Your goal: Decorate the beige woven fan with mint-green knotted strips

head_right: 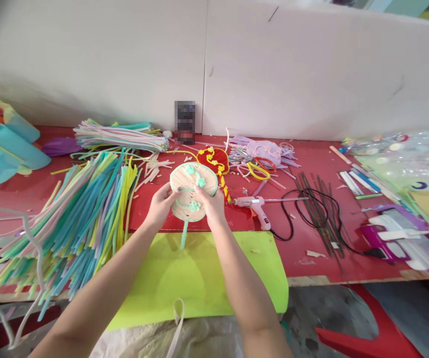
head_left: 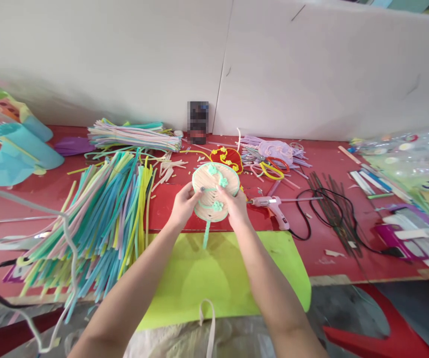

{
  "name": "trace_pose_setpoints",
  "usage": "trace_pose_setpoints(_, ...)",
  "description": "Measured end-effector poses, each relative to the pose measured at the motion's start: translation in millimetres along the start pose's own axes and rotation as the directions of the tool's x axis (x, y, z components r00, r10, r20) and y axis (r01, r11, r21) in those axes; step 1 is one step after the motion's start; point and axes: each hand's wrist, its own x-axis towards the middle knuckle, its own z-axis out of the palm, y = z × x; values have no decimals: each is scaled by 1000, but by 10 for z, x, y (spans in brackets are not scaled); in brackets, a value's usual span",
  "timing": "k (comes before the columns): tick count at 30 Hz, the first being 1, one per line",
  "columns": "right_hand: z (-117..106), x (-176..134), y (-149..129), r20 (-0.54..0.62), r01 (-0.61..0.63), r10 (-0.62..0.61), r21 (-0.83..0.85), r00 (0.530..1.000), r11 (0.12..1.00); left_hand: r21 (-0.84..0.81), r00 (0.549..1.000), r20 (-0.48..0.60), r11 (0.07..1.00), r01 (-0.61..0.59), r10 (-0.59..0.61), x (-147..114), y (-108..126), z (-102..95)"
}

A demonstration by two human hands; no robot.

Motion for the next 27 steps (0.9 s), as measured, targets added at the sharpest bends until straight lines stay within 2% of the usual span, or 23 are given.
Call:
trace_pose_setpoints(2, -16, 11, -9, 5, 3, -3, -7, 1000, 1000, -32, 998, 37, 999, 43, -42, 30, -29, -51)
trace_pose_setpoints(5, -25, 18, -21, -2, 20, -20, -11, 1000, 1000, -78, 995, 13, 992, 95, -94, 53, -51, -101)
trace_pose_setpoints(7, -22, 18, -27, -12, 32, -32, -16, 999, 999, -78, 993, 49, 991, 112, -108, 54, -44, -111)
trace_pose_setpoints(10, -17, 19, -33, -19, 35, -35, -18, 999, 999, -5, 990, 103, 995, 97, -96, 48, -13, -108)
trace_pose_setpoints(14, -22, 22, -35, -35, 44, -46, -43, 998, 998, 88, 996, 57, 994, 66, -71, 38, 16, -97)
trace_pose_setpoints(17, -25, 15, -44, -29, 59, -61, -56, 998, 997, 91, 996, 64, 994, 53, -59, 32, 11, -93)
trace_pose_setpoints(23, -16, -6, -86, -65, 93, -99, -78, 993, 993, 34, 983, 177, 998, 45, -51, 49, 39, -169)
trace_pose_setpoints(27, -24, -2, -105, -63, 104, -107, -57, 992, 993, -7, 940, 333, 997, -73, 72, 66, 116, -251)
